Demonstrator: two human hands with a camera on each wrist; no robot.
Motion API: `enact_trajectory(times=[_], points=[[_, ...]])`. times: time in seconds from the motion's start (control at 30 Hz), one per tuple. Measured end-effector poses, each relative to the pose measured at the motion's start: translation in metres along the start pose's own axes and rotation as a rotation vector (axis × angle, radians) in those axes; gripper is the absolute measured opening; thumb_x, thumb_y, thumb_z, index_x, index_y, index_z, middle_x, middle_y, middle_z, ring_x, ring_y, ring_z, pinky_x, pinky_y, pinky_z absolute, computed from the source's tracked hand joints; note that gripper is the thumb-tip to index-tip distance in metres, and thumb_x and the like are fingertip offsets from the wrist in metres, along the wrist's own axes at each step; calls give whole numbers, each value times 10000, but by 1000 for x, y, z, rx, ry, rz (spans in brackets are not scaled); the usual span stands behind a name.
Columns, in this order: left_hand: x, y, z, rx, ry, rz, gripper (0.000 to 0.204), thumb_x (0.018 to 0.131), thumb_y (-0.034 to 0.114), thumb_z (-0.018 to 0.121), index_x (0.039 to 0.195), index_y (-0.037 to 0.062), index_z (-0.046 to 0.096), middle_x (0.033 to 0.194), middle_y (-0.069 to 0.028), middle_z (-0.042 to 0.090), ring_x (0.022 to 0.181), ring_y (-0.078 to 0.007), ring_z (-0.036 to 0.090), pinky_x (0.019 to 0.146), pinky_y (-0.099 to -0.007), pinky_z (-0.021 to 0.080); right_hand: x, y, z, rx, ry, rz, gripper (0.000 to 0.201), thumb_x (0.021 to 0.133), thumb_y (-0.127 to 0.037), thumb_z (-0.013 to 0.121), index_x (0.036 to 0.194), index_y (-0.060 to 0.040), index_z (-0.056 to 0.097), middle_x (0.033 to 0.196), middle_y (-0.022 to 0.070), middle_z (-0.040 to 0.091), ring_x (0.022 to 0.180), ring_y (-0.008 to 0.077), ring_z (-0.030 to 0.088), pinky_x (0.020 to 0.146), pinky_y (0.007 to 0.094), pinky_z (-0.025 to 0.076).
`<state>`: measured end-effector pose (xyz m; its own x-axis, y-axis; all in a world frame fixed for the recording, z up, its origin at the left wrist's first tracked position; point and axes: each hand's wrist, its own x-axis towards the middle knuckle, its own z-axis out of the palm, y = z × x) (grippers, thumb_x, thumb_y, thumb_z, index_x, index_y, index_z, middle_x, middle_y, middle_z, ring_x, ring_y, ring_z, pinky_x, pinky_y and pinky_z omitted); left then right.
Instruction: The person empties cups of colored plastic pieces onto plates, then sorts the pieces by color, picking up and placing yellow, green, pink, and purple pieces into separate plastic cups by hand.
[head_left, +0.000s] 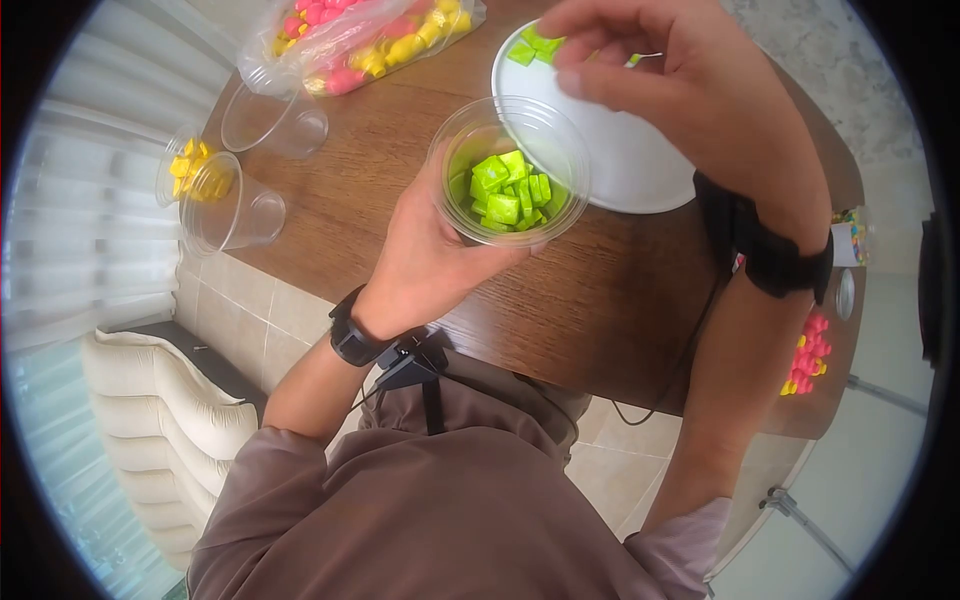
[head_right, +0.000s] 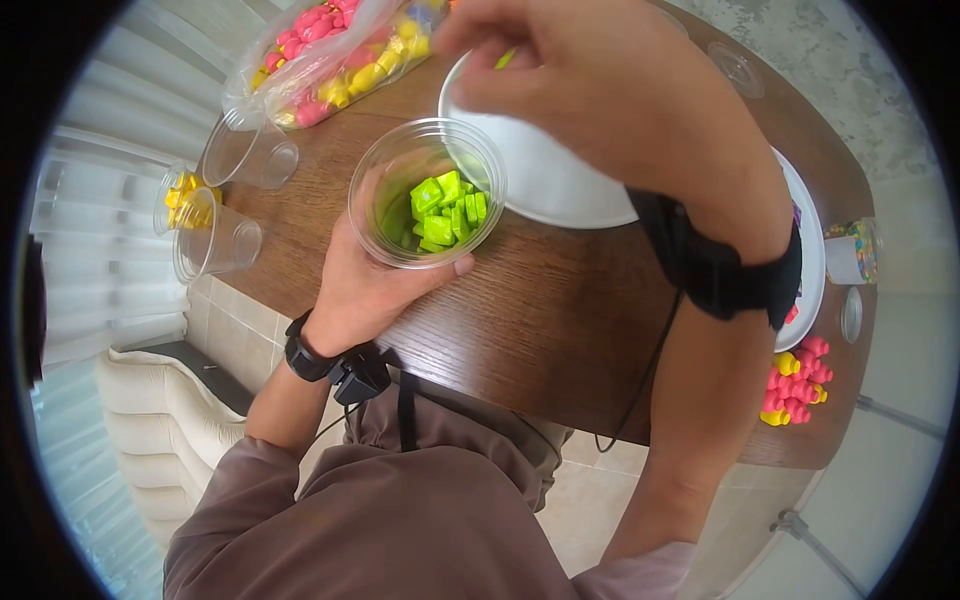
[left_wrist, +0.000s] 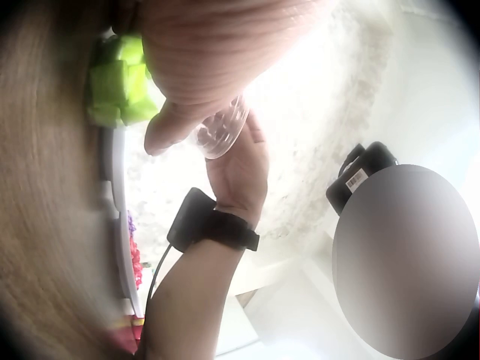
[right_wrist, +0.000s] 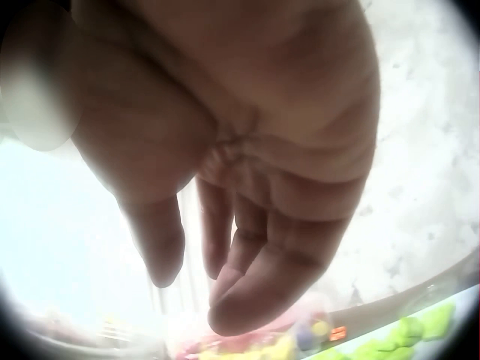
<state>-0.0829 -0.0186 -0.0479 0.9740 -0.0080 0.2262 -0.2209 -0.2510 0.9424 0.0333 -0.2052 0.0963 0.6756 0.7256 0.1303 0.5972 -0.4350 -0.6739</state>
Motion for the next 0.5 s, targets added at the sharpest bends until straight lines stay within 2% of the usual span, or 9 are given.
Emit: enact_trajectory(times=[0.03, 0.07, 0.13, 0.17, 0.23, 0.27, 0.33, 0.43, 0.5], points=[[0, 0, 0, 0, 0, 1, 736, 743, 91, 881, 1382, 18, 524, 1265, -95, 637, 1182, -189, 619, 1032, -350, 496, 6, 7, -3, -6, 6, 159, 273, 896, -107, 744, 1075, 93, 698, 909, 123, 729, 820, 140, 676, 726, 273, 535], [0, -1, -2, 2, -3, 5, 736, 742, 85, 880, 1382, 18, 523, 1268, -94, 636, 1182, -187, 618, 1032, -350, 496, 8, 11, -5, -7, 7, 161, 273, 896, -107, 744, 1075, 93, 698, 909, 123, 729, 820, 140, 676, 726, 273, 535], [0, -1, -3, 3, -6, 10, 736, 741, 80, 879, 1383, 19, 523, 1270, -94, 635, 1181, -186, 618, 1032, -350, 496, 11, 18, -9, -135, -41, 348, 246, 889, -110, 763, 1036, 82, 716, 889, 105, 722, 800, 124, 653, 714, 262, 527], [0, -1, -3, -5, -4, 6, 735, 741, 77, 879, 1382, 20, 524, 1271, -92, 634, 1182, -185, 617, 1032, -349, 495, 10, 39, -5, -135, -41, 348, 246, 889, -110, 763, 1036, 82, 716, 889, 105, 722, 800, 124, 653, 714, 262, 527], [0, -2, -4, -13, -1, 2, 733, 741, 73, 879, 1380, 21, 525, 1271, -91, 634, 1183, -185, 616, 1033, -349, 495, 6, 97, 14, -257, 127, 52, 329, 874, -170, 723, 1126, 41, 712, 912, 105, 698, 820, 184, 619, 757, 329, 515], [0, -2, -4, -24, 0, -2, 731, 742, 74, 879, 1379, 22, 526, 1270, -91, 634, 1182, -185, 616, 1033, -349, 495, 7, 100, 19, -256, 127, 52, 329, 874, -170, 723, 1126, 41, 712, 912, 105, 698, 820, 184, 619, 757, 329, 515], [0, -2, -4, -34, 1, -7, 728, 743, 74, 879, 1378, 23, 527, 1268, -90, 634, 1181, -184, 616, 1033, -349, 494, 9, 105, 26, -349, 126, 59, 289, 863, -169, 690, 1074, 22, 737, 1041, 209, 716, 965, 376, 684, 882, 418, 534], [0, -2, -5, 0, 4, 15, 728, 742, 81, 882, 1376, 22, 528, 1263, -91, 636, 1178, -184, 617, 1031, -349, 494, 14, 117, 36, -359, 41, 101, 294, 863, -172, 685, 1101, -5, 731, 1086, 203, 710, 1041, 380, 669, 933, 428, 521], [0, -3, -7, -35, -45, -39, 821, 722, 81, 915, 1421, 1, 492, 1374, -95, 591, 1283, -185, 554, 1115, -352, 435, 12, 130, 44, -392, 81, 74, 294, 858, -168, 684, 1108, -17, 721, 1088, 195, 706, 1058, 379, 658, 938, 435, 515]])
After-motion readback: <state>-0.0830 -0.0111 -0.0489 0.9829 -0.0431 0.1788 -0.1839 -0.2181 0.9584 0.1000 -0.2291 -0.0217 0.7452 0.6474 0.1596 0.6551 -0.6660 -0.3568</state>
